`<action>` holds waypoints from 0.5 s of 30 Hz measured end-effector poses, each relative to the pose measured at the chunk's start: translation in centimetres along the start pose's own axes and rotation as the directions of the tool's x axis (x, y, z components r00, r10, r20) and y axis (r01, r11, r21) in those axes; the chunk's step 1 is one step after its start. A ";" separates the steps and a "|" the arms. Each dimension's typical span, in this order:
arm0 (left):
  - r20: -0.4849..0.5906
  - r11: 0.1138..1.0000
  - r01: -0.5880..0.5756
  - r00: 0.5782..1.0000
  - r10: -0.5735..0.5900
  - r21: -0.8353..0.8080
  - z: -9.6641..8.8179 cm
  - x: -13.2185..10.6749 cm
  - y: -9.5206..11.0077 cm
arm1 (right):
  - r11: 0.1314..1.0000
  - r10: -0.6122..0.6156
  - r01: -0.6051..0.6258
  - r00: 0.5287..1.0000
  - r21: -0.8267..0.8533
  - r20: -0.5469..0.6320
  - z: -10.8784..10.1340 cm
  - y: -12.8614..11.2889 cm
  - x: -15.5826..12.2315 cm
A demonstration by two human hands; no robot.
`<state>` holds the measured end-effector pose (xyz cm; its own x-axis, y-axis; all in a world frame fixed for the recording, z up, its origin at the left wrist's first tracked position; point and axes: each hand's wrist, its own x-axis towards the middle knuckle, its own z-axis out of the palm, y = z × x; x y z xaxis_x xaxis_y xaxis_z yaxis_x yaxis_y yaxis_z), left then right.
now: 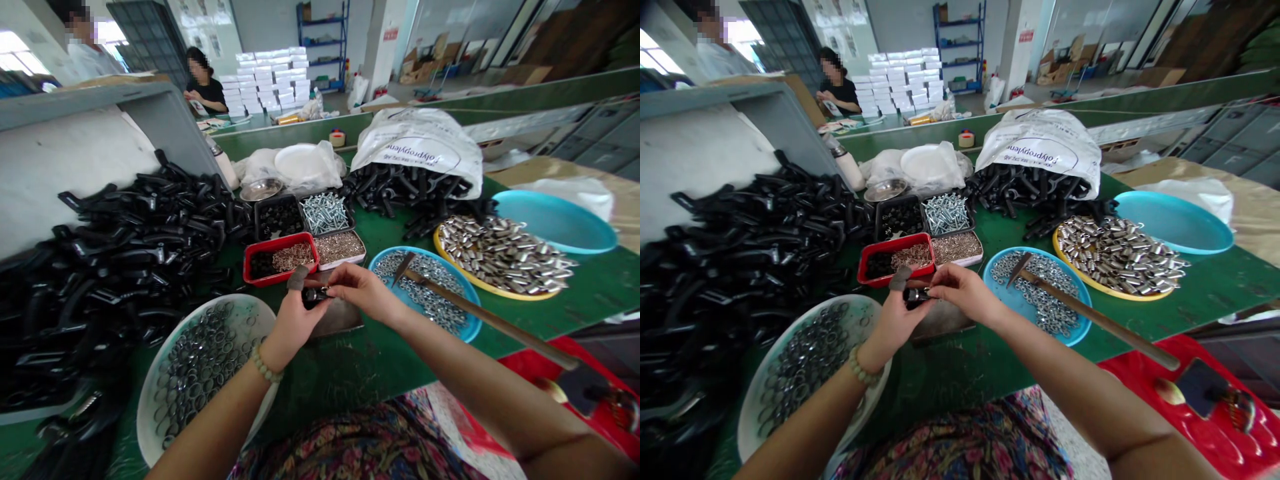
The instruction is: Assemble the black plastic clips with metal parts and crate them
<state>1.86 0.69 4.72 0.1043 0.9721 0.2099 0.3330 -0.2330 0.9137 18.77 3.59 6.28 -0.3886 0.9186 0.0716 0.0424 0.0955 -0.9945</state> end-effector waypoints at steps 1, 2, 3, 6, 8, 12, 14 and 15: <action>-0.004 1.000 -0.006 1.000 0.006 0.000 0.0 0.0 -0.1 | 1.000 -0.002 0.001 1.000 -0.026 -0.010 -0.1 0.2 0.1; -0.002 1.000 -0.007 1.000 0.007 -0.008 -0.1 0.0 -0.2 | 0.998 -0.002 0.001 1.000 -0.059 -0.018 -0.3 0.4 0.2; 0.003 1.000 -0.004 1.000 0.004 -0.018 -0.1 -0.1 -0.3 | 0.996 0.000 -0.002 1.000 -0.087 -0.022 -0.6 0.6 0.2; 0.035 0.999 0.023 0.999 -0.022 -0.029 -0.1 0.1 -0.7 | 0.982 0.005 -0.006 1.000 -0.190 -0.011 -0.9 0.3 -0.1; 0.097 0.998 0.060 0.993 -0.059 -0.010 0.0 0.7 -0.8 | 0.926 -0.056 0.059 0.998 -0.372 0.020 -0.7 -0.7 -0.2; 0.314 0.974 0.213 0.933 -0.178 -0.082 0.1 2.7 -0.3 | 0.669 -0.197 0.365 0.927 -0.647 0.318 -1.2 -2.3 2.4; 0.356 0.915 0.343 0.899 -0.254 -0.213 -0.3 3.4 0.2 | 0.573 -0.140 0.291 0.956 -0.766 0.259 -3.5 -1.8 5.2; 0.347 0.876 0.398 0.890 -0.297 -0.272 -0.6 3.5 0.4 | 0.504 -0.100 0.146 0.989 -0.851 0.111 -5.2 -1.2 6.8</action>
<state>1.79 4.03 6.03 0.3196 0.9251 -0.2051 0.0783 0.1900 0.9787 20.85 11.70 8.38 -0.4907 0.8563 0.1615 0.7478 0.5089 -0.4264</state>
